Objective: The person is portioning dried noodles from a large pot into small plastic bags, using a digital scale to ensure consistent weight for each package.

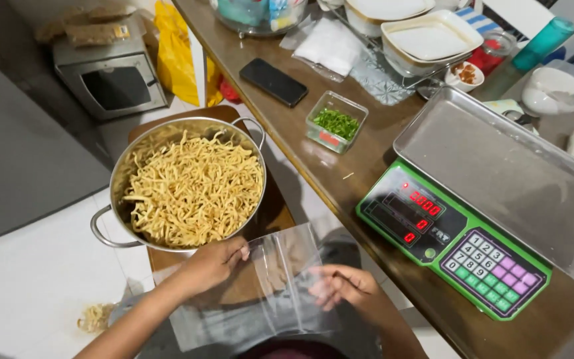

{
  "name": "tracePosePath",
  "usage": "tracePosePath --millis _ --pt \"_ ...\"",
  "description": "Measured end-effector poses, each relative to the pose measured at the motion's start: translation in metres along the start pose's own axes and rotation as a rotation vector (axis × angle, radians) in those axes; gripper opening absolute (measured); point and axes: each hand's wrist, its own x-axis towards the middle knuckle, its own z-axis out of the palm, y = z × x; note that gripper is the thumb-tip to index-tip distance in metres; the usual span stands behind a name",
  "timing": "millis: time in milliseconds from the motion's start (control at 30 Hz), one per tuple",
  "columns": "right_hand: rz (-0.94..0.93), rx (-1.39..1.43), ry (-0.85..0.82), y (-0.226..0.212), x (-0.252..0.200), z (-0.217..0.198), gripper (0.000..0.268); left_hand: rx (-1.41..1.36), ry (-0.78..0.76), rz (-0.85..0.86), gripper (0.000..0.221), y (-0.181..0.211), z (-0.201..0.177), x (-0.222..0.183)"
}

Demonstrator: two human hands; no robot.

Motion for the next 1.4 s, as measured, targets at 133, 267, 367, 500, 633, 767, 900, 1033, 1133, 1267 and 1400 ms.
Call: tracePosePath --millis 133,267,367,500,633,767,900,1033,1133,1267,1400 --pt "0.048 0.007 0.146 0.019 -0.001 0.007 0.023 0.059 -0.057 -0.096 0.020 0.014 0.008 -0.005" --pt "0.124 0.087 0.152 0.021 -0.004 0.012 0.018 0.163 -0.005 -0.122 0.025 0.021 0.026 -0.004" --pt "0.116 0.079 0.235 0.024 -0.004 0.016 0.015 0.307 0.273 0.033 0.056 0.036 0.055 -0.017" --pt "0.174 0.132 0.224 0.036 0.000 0.031 0.022 -0.368 0.185 -0.045 0.066 0.080 0.078 -0.052" --pt "0.202 0.224 0.170 0.053 0.006 0.051 0.007 -0.518 0.177 -0.106 0.075 0.064 0.116 -0.042" --pt "0.303 0.323 0.218 0.065 0.014 0.056 0.016 -0.920 0.147 -0.107 0.050 0.046 0.148 -0.031" --pt "0.166 -0.276 0.304 0.088 0.015 0.048 0.035 -1.249 0.098 -0.278 0.051 0.032 0.184 -0.021" --pt "0.149 -0.305 0.308 0.098 0.010 0.041 0.036 -1.314 0.059 -0.231 0.056 0.044 0.182 -0.024" --pt "0.116 -0.119 0.302 0.082 0.003 0.041 0.030 -1.280 0.051 -0.285 0.059 0.051 0.174 -0.027" --pt "0.132 -0.095 0.292 0.082 0.000 0.039 0.024 -1.259 0.102 -0.203 0.068 0.048 0.182 -0.026" --pt "0.125 0.040 0.275 0.090 -0.001 0.035 0.019 -1.093 0.153 -0.125 0.071 0.048 0.181 -0.026"
